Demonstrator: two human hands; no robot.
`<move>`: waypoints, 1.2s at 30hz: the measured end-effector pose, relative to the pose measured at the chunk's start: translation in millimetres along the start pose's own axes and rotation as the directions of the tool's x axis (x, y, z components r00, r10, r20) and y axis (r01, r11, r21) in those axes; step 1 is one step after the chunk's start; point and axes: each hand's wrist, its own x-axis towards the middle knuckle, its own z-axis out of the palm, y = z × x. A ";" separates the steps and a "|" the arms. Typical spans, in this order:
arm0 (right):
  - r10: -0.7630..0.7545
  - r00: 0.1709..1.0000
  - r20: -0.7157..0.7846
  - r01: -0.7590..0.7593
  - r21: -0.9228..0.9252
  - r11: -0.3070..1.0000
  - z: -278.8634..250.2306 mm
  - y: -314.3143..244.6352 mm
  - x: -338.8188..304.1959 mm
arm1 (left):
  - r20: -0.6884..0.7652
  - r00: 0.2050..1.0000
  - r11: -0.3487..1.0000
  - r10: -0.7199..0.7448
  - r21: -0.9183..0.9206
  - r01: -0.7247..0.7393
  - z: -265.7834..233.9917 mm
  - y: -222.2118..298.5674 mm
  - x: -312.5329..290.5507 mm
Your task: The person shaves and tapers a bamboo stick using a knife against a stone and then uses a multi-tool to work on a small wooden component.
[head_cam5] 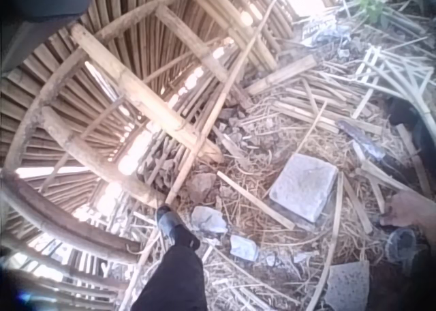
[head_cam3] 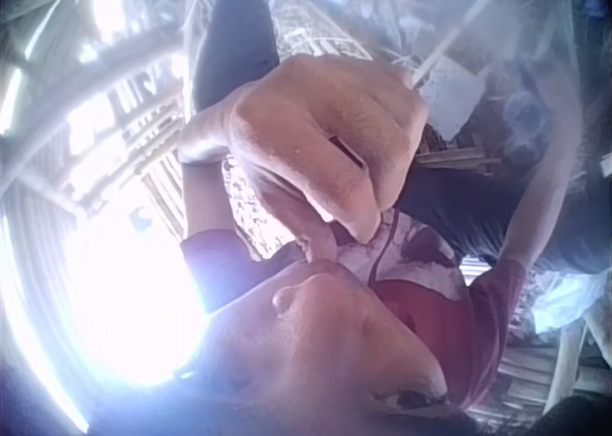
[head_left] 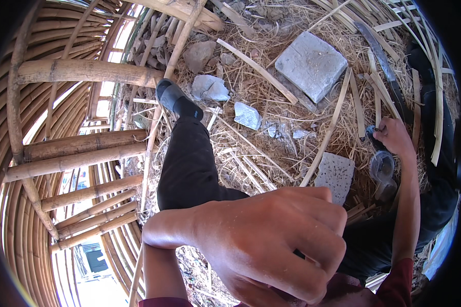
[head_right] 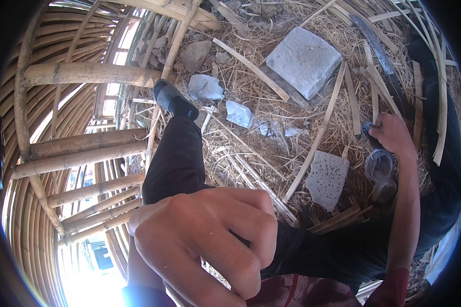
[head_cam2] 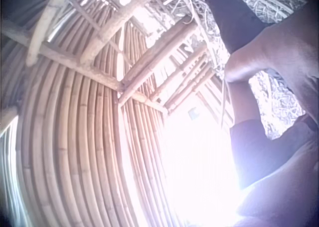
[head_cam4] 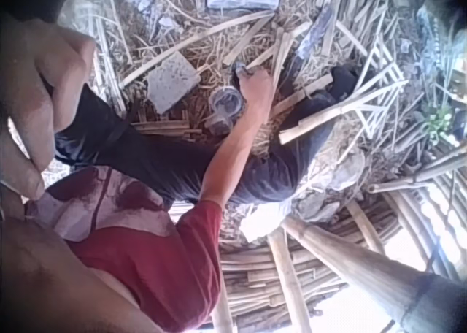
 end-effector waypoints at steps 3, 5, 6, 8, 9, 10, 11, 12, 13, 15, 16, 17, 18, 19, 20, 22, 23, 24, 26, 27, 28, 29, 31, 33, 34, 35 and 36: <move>0.009 1.000 0.005 -0.009 0.011 1.000 0.9 0.8 0.7 | 0.016 0.999 1.000 0.028 0.014 -0.029 -3.5 1.2 10.9; 0.019 1.000 0.017 -0.019 0.019 1.000 -0.3 -2.0 0.6 | 0.030 0.999 0.999 -0.012 0.038 0.011 -3.7 3.6 10.8; 0.012 1.000 0.017 -0.012 0.017 1.000 0.0 -1.6 0.8 | 0.047 0.998 0.997 -0.052 0.063 0.049 -4.2 6.1 10.8; -0.001 1.000 0.015 0.001 0.011 1.000 -0.5 0.2 0.2 | 0.105 0.972 0.968 -0.212 0.160 0.194 -7.8 20.2 11.7; -0.001 1.000 0.011 0.001 0.005 1.000 -0.7 1.0 -0.3 | 0.104 0.987 0.987 -0.122 0.114 0.110 -7.1 13.2 9.1; -0.004 1.000 0.009 0.004 -0.002 1.000 0.0 0.7 0.1 | 0.097 0.995 0.997 -0.031 0.071 0.024 -6.3 1.4 5.6; -0.008 1.000 0.006 0.008 -0.009 1.000 0.3 0.1 0.4 | 0.093 0.996 0.999 0.014 0.050 -0.019 -6.4 -1.8 2.1; 0.025 0.999 0.032 -0.025 -0.010 1.000 -2.0 -3.9 0.6 | 0.090 0.994 0.998 0.059 0.030 -0.062 -6.4 -4.8 -0.3; 0.060 0.996 0.059 -0.060 -0.012 0.998 -6.0 -9.7 0.3 | 0.095 0.994 0.998 0.058 0.029 -0.061 -6.8 -5.4 -0.4; 0.093 0.992 0.088 -0.092 -0.023 0.996 -8.4 -13.8 0.1 | 0.060 0.998 0.999 0.027 0.015 -0.028 -4.1 -4.7 -2.6; 0.091 0.992 0.090 -0.088 -0.032 0.996 -9.0 -14.3 -0.1 | 0.020 1.000 1.000 -0.002 0.002 0.001 1.7 -1.2 -5.2; 0.088 0.992 0.092 -0.085 -0.041 0.996 -9.7 -15.1 -0.2 | 0.014 1.000 1.000 -0.001 0.004 0.001 2.4 -1.2 -5.9; 0.090 0.992 0.093 -0.086 -0.043 0.995 -10.8 -17.0 -0.6 | 0.009 1.000 1.000 0.000 0.006 0.000 3.0 -1.1 -5.8; 0.091 0.991 0.094 -0.087 -0.046 0.995 -12.1 -19.7 -0.9 | 0.038 0.999 0.999 0.030 0.024 -0.031 -1.3 -3.8 -2.4; 0.091 0.991 0.095 -0.087 -0.048 0.995 -12.7 -21.4 -1.1 | 0.046 0.998 0.999 0.039 0.031 -0.041 -2.0 -3.8 -1.6; 0.078 0.993 0.084 -0.074 -0.049 0.996 -11.5 -19.6 -1.8 | 0.040 0.999 0.999 0.035 0.029 -0.037 -1.5 -2.7 -0.9; 0.073 0.994 0.078 -0.069 -0.049 0.996 -11.1 -18.2 -2.4 | 0.061 0.998 0.999 -0.010 0.050 0.007 -3.1 0.6 0.7; 0.077 0.994 0.078 -0.074 -0.049 0.996 -11.3 -17.5 -2.6 | 0.082 0.995 0.996 -0.055 0.073 0.049 -4.9 3.8 2.5; 0.080 0.993 0.082 -0.076 -0.047 0.996 -9.8 -17.7 -1.8 | 0.173 0.960 0.963 -0.221 0.192 0.188 -14.7 20.8 10.4; 0.052 0.997 0.057 -0.050 -0.033 0.998 -6.6 -15.0 -2.0 | 0.150 0.978 0.985 -0.144 0.119 0.127 -12.5 13.7 7.1; 0.024 0.999 0.027 -0.023 -0.022 0.999 -3.2 -11.5 -2.3 | 0.124 0.990 0.997 -0.063 0.047 0.058 -8.5 2.1 4.1; -0.004 1.000 -0.002 0.004 -0.012 1.000 -1.1 -10.1 -2.5 | 0.109 0.993 0.999 -0.039 0.006 0.038 -7.7 0.2 1.3; 0.008 1.000 0.016 -0.008 0.009 1.000 -3.7 -10.9 -2.4 | 0.098 0.994 0.998 -0.042 -0.042 0.046 -7.0 3.0 4.5; -0.036 0.999 -0.006 0.036 0.018 0.999 -4.2 -11.2 -0.4 | 0.148 0.964 0.971 -0.221 -0.062 0.232 -13.0 10.8 10.7; -0.059 0.997 -0.040 0.059 -0.019 0.998 -8.2 -7.0 -5.4 | 0.200 0.920 0.927 -0.337 -0.102 0.362 -26.4 3.6 9.7; -0.106 0.993 -0.055 0.104 -0.043 0.994 -14.8 -21.3 -6.0 | 0.201 0.858 0.870 -0.472 -0.052 0.491 -39.7 -4.0 3.9; -0.029 1.000 -0.005 0.029 0.065 0.997 -24.5 -41.9 -8.3 | 0.203 0.775 0.791 -0.599 -0.001 0.612 -53.1 -11.5 -0.6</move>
